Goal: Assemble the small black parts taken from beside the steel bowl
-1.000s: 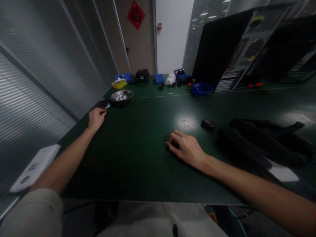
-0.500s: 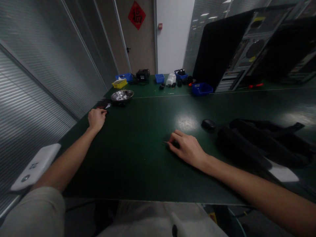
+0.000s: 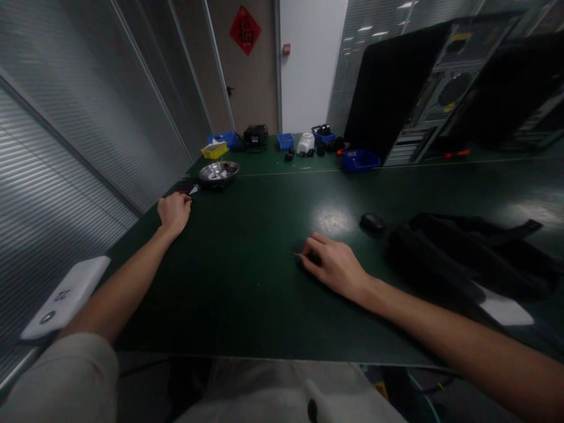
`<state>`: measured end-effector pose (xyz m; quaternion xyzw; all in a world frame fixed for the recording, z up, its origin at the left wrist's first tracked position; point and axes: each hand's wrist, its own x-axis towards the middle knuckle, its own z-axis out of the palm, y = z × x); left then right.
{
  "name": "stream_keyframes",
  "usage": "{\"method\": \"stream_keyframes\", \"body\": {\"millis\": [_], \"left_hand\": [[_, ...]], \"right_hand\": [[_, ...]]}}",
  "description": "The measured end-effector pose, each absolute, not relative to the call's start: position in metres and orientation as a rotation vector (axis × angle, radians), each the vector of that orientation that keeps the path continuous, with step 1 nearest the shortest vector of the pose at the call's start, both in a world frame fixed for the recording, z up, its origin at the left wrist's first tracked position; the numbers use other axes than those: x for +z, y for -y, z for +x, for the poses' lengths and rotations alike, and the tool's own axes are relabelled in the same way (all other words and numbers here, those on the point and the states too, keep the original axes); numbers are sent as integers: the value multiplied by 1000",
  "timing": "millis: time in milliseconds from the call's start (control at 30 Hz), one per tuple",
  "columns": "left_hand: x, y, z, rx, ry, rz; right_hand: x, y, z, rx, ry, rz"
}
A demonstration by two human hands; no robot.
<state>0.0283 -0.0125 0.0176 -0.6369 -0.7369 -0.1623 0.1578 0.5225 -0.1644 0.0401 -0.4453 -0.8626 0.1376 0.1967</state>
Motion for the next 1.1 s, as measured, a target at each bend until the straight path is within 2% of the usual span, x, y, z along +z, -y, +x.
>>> {"method": "stream_keyframes", "body": {"millis": [133, 267, 367, 600, 867, 1100], "left_hand": [[22, 16, 39, -454, 2063, -1854], [34, 28, 89, -579, 1944, -2037], [47, 53, 151, -702, 1727, -2337], [50, 139, 258, -653, 1091, -2990], [39, 148, 265, -978, 1278, -3207], [38, 148, 268, -993, 1364, -3345]], "right_hand": [[40, 164, 523, 391, 2405, -1245], [40, 164, 523, 411, 2406, -1236], [40, 164, 524, 407, 2397, -1229], [41, 168, 526, 375, 2310, -1259], [40, 170, 522, 417, 2357, -1220], [39, 168, 524, 435, 2373, -1183]]}}
